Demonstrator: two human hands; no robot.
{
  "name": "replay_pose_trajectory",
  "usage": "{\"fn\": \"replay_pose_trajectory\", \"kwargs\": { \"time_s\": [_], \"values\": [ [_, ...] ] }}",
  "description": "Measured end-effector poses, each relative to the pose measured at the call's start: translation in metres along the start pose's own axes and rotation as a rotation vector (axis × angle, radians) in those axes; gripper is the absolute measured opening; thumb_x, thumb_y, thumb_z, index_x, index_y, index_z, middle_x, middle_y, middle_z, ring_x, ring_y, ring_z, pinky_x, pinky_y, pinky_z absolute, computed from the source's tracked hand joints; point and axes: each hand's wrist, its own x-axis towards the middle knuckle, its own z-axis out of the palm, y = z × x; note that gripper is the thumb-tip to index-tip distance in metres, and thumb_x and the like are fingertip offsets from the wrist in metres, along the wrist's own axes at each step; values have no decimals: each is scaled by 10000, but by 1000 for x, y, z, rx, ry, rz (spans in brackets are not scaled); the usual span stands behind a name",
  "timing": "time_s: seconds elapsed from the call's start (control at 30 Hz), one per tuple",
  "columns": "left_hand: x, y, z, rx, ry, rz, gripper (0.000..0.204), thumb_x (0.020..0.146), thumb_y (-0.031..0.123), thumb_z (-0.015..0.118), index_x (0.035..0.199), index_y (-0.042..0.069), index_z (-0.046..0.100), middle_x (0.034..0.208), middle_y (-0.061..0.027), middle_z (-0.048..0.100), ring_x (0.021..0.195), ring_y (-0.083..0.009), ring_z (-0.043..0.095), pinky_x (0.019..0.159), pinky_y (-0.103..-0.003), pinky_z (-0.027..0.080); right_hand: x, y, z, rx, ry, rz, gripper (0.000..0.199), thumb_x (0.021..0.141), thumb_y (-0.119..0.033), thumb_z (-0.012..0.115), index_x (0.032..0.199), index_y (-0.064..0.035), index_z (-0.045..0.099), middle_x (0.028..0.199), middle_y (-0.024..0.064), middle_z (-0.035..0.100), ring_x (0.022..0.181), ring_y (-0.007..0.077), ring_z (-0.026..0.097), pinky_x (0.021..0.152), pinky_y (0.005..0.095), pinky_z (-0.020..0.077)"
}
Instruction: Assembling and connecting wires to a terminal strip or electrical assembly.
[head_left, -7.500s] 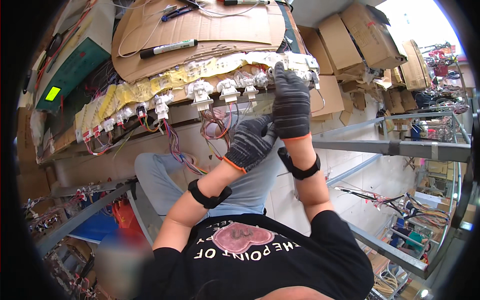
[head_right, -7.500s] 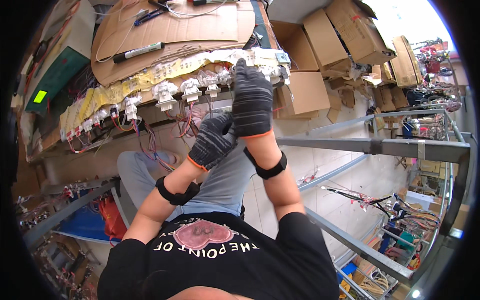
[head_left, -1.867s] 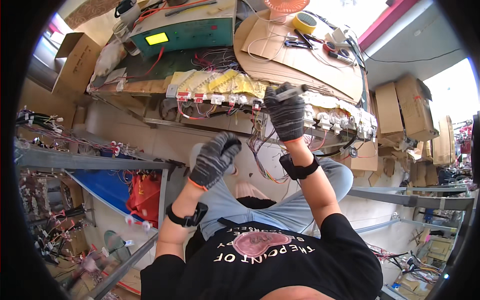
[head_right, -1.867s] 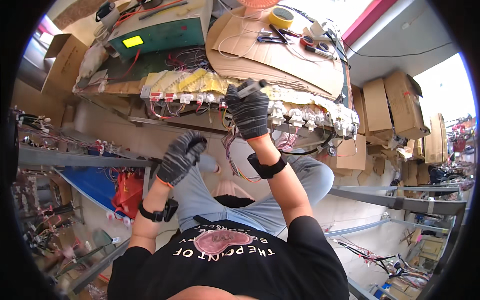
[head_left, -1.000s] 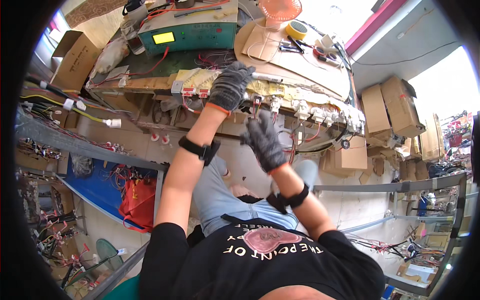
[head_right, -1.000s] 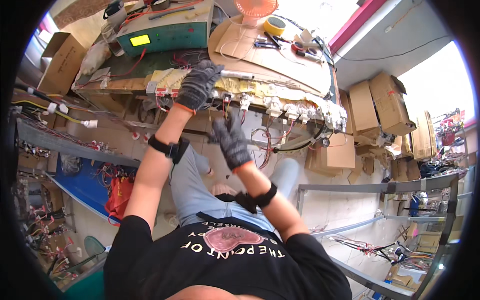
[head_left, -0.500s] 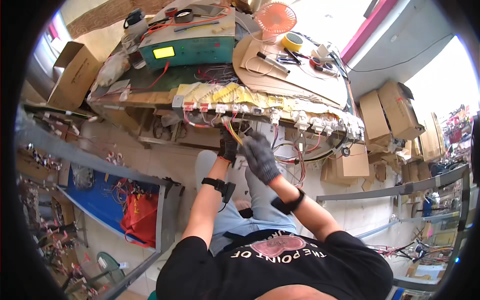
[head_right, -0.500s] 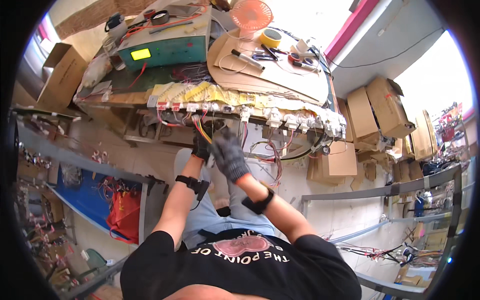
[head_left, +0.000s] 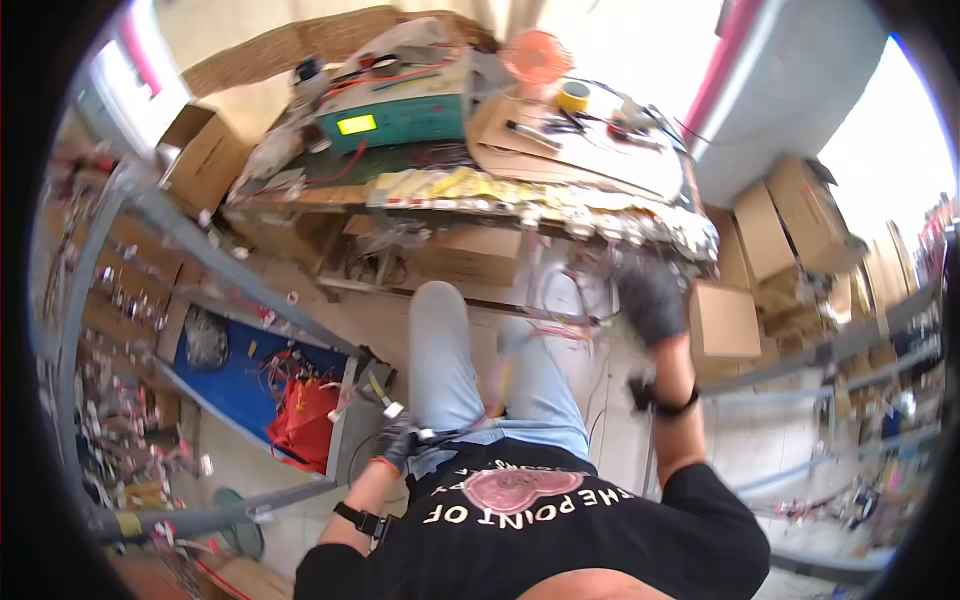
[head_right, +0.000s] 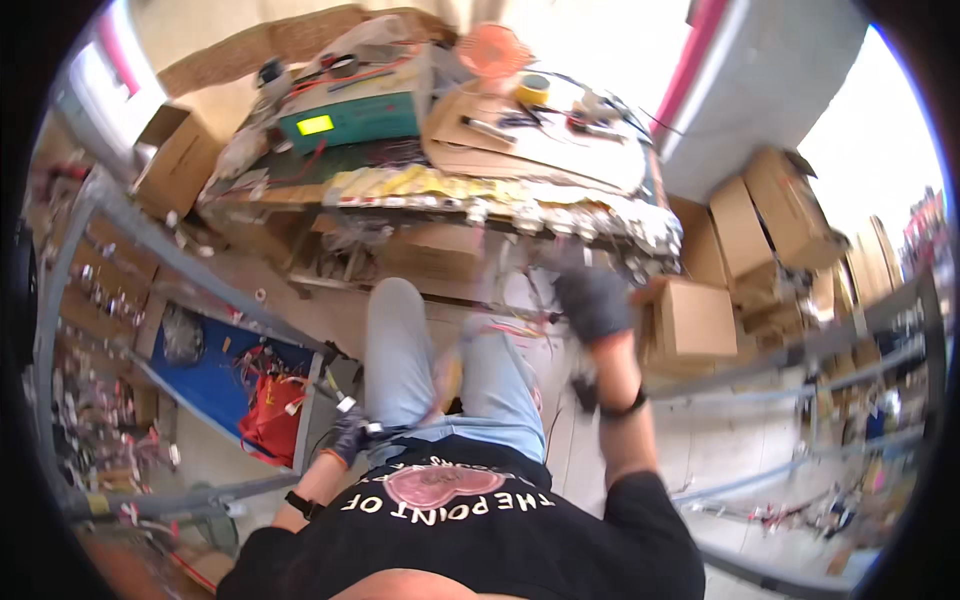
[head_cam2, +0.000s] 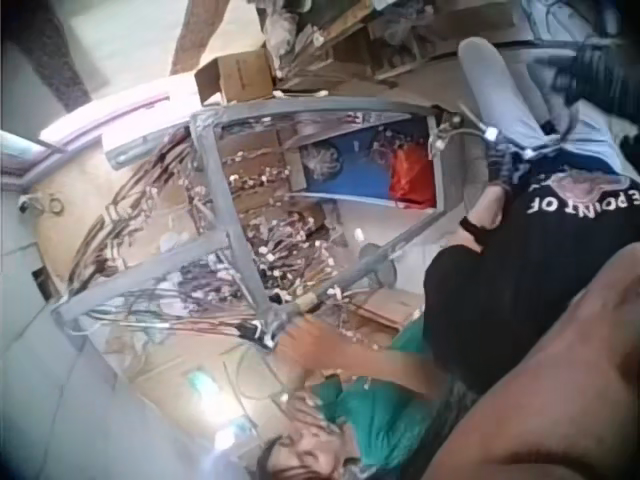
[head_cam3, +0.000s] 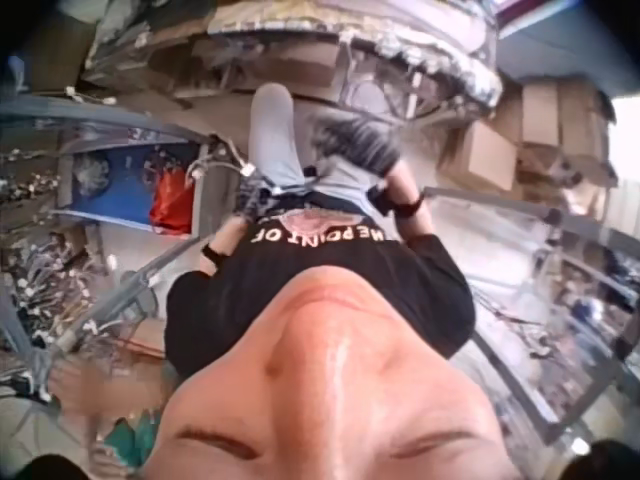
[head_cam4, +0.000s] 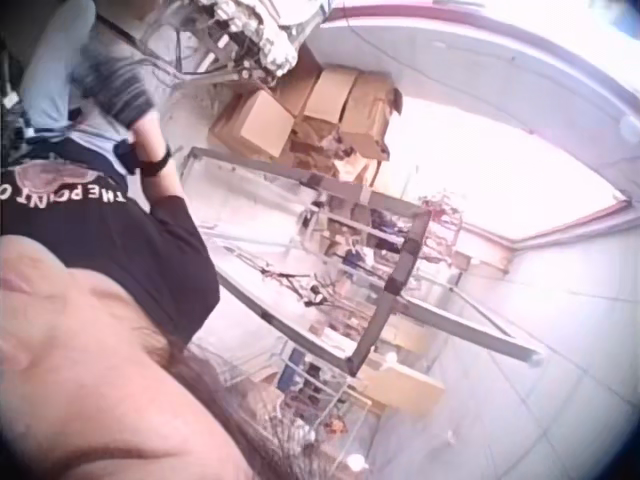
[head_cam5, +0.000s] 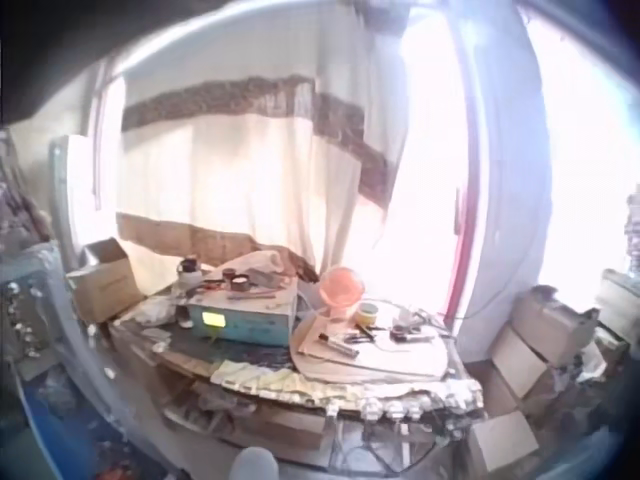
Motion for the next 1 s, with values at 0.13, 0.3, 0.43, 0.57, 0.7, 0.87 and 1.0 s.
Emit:
{"fn": "replay_pose_trajectory", "kwargs": {
  "time_s": [0.13, 0.3, 0.43, 0.57, 0.7, 0.87, 1.0],
  "values": [
    [34, 5, -68, 445, -122, -111, 287, 837, 281, 546, 1044, 84, 521, 875, -129, 570, 787, -259, 571, 714, -458, 485, 66, 90, -29, 94, 186, 465, 684, 829, -629, 395, 1254, -101, 486, 1125, 251, 560, 1043, 366, 550, 867, 451, 425],
    [-10, 86, 22, 792, 336, 1201, 579, 801, 231, 568, 1278, -39, 383, 1247, -252, 440, 1161, -394, 413, 998, -452, 308, 80, 132, 11, 206, 190, 383, 458, 847, -452, 466, 985, -38, 608, 900, 248, 619, 850, 348, 610, 745, 448, 465],
    [54, 123, 121, 1024, -113, 1462, 443, 830, 168, 514, 1224, -25, 451, 1172, -239, 507, 1092, -385, 483, 937, -427, 385, 89, 154, 43, 29, 503, 321, 262, 807, -282, 536, 755, -36, 610, 720, 219, 611, 652, 372, 604, 592, 450, 478],
    [68, 110, 149, 1712, -478, 1588, 451, 808, 137, 462, 1224, -35, 444, 1057, -205, 560, 938, -329, 563, 839, -393, 449, 68, 150, -43, 402, 926, 82, 304, 843, -335, 564, 907, -40, 601, 716, 122, 614, 618, 244, 608, 535, 361, 471],
    [-61, 102, 128, 1099, -1215, 1216, 440, 958, 285, 343, 1273, -20, 380, 1023, -109, 601, 754, -177, 601, 712, -293, 477, -20, 135, -63, 1666, -23, -187, 635, 854, -564, 456, 1191, -28, 499, 887, 83, 597, 805, 215, 604, 727, 337, 481],
    [-92, 73, 103, 1784, -1195, 1071, 315, 882, 325, 422, 893, 88, 630, 616, -65, 607, 505, -232, 599, 454, -369, 449, 24, 67, 73, 888, 148, 117, 499, 917, -417, 425, 1185, 0, 479, 958, 126, 592, 981, 207, 571, 850, 312, 446],
    [-76, 57, 96, 1645, -1438, 1040, 278, 895, 278, 394, 862, 142, 635, 593, -64, 588, 499, -228, 585, 462, -364, 458, 77, 10, 92, 911, 348, -433, 149, 767, -135, 561, 872, -30, 558, 826, 113, 550, 773, 269, 555, 692, 356, 459]
  ]
}}
